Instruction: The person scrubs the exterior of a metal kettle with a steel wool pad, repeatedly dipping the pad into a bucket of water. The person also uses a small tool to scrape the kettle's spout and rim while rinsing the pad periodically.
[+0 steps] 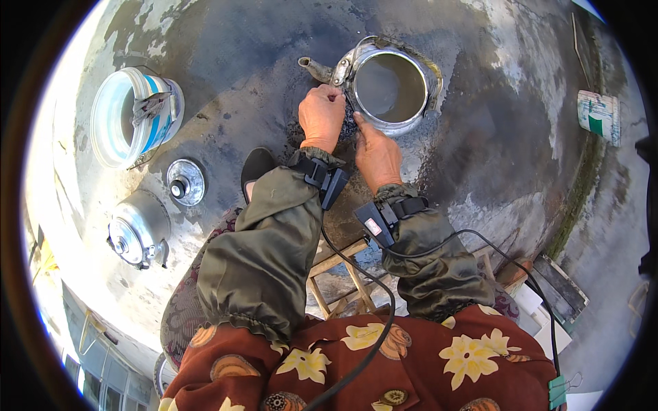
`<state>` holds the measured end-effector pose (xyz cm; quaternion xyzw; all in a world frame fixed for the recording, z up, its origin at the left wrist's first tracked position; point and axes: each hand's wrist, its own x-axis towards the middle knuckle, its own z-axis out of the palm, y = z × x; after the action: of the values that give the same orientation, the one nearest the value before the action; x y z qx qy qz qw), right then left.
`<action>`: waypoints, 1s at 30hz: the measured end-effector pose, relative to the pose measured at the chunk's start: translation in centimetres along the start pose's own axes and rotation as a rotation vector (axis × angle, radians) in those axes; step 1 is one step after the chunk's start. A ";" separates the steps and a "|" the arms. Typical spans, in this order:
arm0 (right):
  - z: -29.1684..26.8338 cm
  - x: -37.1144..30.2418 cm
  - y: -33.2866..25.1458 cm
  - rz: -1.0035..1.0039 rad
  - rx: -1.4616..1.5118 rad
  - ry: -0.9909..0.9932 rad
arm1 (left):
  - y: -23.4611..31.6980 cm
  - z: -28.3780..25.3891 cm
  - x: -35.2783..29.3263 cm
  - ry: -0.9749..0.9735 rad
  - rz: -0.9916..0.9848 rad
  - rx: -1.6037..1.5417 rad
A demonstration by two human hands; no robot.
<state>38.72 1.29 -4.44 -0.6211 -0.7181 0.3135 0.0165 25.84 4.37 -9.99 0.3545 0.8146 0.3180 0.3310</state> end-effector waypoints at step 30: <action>1.2 0.4 0.6 0.037 0.400 0.114 | -1.1 -0.1 -0.7 0.075 0.094 -0.209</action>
<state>38.66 1.16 -5.87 -0.6353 -0.6280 0.4143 0.1742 25.75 3.17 -10.52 0.3438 0.7712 0.4295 0.3201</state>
